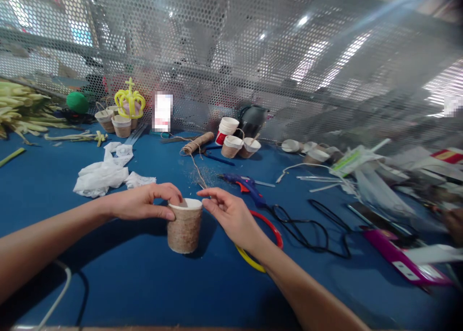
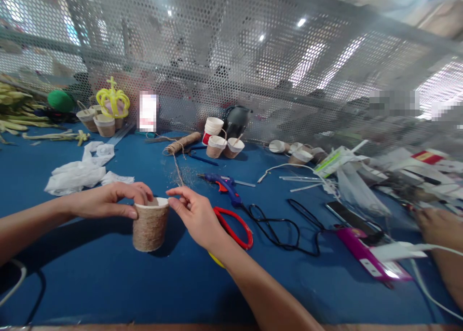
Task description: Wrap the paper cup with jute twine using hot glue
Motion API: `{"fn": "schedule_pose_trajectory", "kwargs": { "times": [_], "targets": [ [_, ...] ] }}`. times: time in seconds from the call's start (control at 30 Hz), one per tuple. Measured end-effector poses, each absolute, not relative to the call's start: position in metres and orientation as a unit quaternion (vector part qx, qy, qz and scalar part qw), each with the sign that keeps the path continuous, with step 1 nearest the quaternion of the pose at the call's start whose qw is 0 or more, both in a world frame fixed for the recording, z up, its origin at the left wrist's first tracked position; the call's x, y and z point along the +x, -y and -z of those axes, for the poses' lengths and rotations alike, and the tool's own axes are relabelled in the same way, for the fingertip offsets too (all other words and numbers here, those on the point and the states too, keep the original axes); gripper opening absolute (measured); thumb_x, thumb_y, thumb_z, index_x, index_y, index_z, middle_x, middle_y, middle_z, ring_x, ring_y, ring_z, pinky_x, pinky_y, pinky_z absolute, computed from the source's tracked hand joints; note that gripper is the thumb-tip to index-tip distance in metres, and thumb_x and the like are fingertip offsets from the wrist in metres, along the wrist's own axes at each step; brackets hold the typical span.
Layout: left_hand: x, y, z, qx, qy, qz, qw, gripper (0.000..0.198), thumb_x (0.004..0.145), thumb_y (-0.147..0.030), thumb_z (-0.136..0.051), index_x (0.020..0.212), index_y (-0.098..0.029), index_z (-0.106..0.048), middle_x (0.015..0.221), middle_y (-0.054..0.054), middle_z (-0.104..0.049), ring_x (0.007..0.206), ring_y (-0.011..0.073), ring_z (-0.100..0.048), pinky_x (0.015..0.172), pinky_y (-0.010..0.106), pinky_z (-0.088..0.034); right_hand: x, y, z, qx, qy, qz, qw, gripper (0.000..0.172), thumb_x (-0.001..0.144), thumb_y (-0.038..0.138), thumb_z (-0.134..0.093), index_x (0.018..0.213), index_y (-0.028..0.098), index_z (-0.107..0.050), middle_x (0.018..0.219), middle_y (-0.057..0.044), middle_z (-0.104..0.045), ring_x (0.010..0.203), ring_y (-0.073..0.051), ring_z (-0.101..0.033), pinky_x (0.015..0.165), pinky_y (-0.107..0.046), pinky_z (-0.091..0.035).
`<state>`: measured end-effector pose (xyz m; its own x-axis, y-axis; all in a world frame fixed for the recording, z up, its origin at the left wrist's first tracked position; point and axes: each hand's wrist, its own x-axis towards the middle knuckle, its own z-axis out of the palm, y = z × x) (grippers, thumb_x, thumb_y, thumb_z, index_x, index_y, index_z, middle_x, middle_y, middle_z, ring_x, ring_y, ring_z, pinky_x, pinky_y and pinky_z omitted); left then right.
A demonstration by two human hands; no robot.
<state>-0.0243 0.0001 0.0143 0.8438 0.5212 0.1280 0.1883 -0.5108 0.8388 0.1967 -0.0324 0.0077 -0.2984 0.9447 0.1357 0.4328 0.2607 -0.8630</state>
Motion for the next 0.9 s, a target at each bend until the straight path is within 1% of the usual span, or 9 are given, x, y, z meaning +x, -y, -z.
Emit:
{"fn": "schedule_pose_trajectory", "kwargs": {
  "times": [0.07,0.13,0.3,0.43,0.5,0.57,0.63,0.73,0.9],
  "targets": [
    [-0.025,-0.001,-0.015,0.854,-0.201,-0.181,0.444,0.013,0.082,-0.024,-0.051,0.086,-0.014,-0.059,0.101,0.008,-0.058,0.101,0.0180,-0.050,0.091,0.031,-0.038,0.196,0.030,-0.008,-0.456,0.721,-0.398,0.339,0.018,0.082,0.029,-0.049,0.086,0.016,-0.061,0.079,-0.003,-0.061,0.073,-0.014,-0.054,0.068,-0.025,-0.042],
    [-0.026,-0.002,-0.017,0.859,-0.201,-0.173,0.439,0.013,0.082,-0.022,-0.051,0.088,-0.014,-0.059,0.103,0.009,-0.058,0.102,0.0179,-0.050,0.092,0.031,-0.037,0.196,0.027,-0.009,-0.440,0.725,-0.412,0.333,0.018,0.082,0.029,-0.049,0.080,0.016,-0.061,0.080,-0.003,-0.062,0.078,-0.014,-0.055,0.073,-0.026,-0.042],
    [-0.029,0.000,-0.024,0.876,-0.210,-0.155,0.405,0.012,0.077,-0.019,-0.056,0.089,-0.014,-0.058,0.108,0.009,-0.057,0.102,0.0176,-0.050,0.092,0.030,-0.037,0.195,0.026,-0.010,-0.435,0.736,-0.403,0.328,0.019,0.082,0.031,-0.049,0.075,0.016,-0.059,0.072,-0.001,-0.058,0.070,-0.013,-0.052,0.068,-0.024,-0.043],
    [-0.026,0.005,-0.027,0.888,-0.228,-0.169,0.361,0.017,0.072,-0.027,-0.062,0.082,-0.015,-0.057,0.101,0.007,-0.059,0.099,0.0189,-0.050,0.089,0.031,-0.038,0.192,0.028,-0.011,-0.433,0.744,-0.390,0.328,0.018,0.083,0.030,-0.048,0.075,0.017,-0.057,0.071,0.000,-0.056,0.069,-0.013,-0.052,0.067,-0.024,-0.043],
    [-0.022,0.009,-0.027,0.885,-0.249,-0.185,0.347,0.019,0.071,-0.030,-0.062,0.078,-0.014,-0.056,0.096,0.007,-0.059,0.096,0.0191,-0.051,0.086,0.030,-0.039,0.190,0.030,-0.011,-0.434,0.748,-0.381,0.326,0.019,0.083,0.031,-0.047,0.075,0.017,-0.057,0.070,0.000,-0.056,0.068,-0.013,-0.051,0.065,-0.024,-0.042],
    [-0.017,0.013,-0.026,0.875,-0.281,-0.195,0.342,0.021,0.071,-0.033,-0.061,0.078,-0.014,-0.056,0.096,0.007,-0.060,0.092,0.0185,-0.053,0.083,0.030,-0.040,0.188,0.032,-0.012,-0.441,0.755,-0.364,0.322,0.020,0.084,0.032,-0.047,0.075,0.017,-0.057,0.069,0.001,-0.055,0.067,-0.012,-0.050,0.063,-0.023,-0.042],
    [-0.012,0.016,-0.025,0.865,-0.309,-0.196,0.344,0.021,0.071,-0.033,-0.060,0.080,-0.015,-0.057,0.094,0.006,-0.061,0.086,0.0173,-0.055,0.079,0.028,-0.042,0.186,0.034,-0.012,-0.444,0.760,-0.349,0.320,0.020,0.084,0.031,-0.046,0.075,0.018,-0.057,0.067,0.001,-0.054,0.066,-0.012,-0.050,0.062,-0.023,-0.041],
    [-0.008,0.020,-0.024,0.839,-0.346,-0.193,0.373,0.015,0.073,-0.027,-0.057,0.078,-0.014,-0.057,0.088,0.005,-0.062,0.080,0.0165,-0.057,0.075,0.027,-0.043,0.184,0.037,-0.014,-0.445,0.763,-0.341,0.321,0.020,0.084,0.031,-0.046,0.075,0.018,-0.057,0.067,0.001,-0.055,0.065,-0.012,-0.051,0.062,-0.023,-0.042],
    [-0.009,0.021,-0.022,0.804,-0.338,-0.220,0.436,0.012,0.074,-0.024,-0.056,0.075,-0.012,-0.056,0.092,0.006,-0.062,0.083,0.0161,-0.057,0.077,0.026,-0.043,0.185,0.042,-0.022,-0.432,0.755,-0.367,0.331,0.016,0.084,0.028,-0.047,0.084,0.019,-0.060,0.078,-0.001,-0.063,0.074,-0.013,-0.057,0.068,-0.024,-0.045]
  ]
}}
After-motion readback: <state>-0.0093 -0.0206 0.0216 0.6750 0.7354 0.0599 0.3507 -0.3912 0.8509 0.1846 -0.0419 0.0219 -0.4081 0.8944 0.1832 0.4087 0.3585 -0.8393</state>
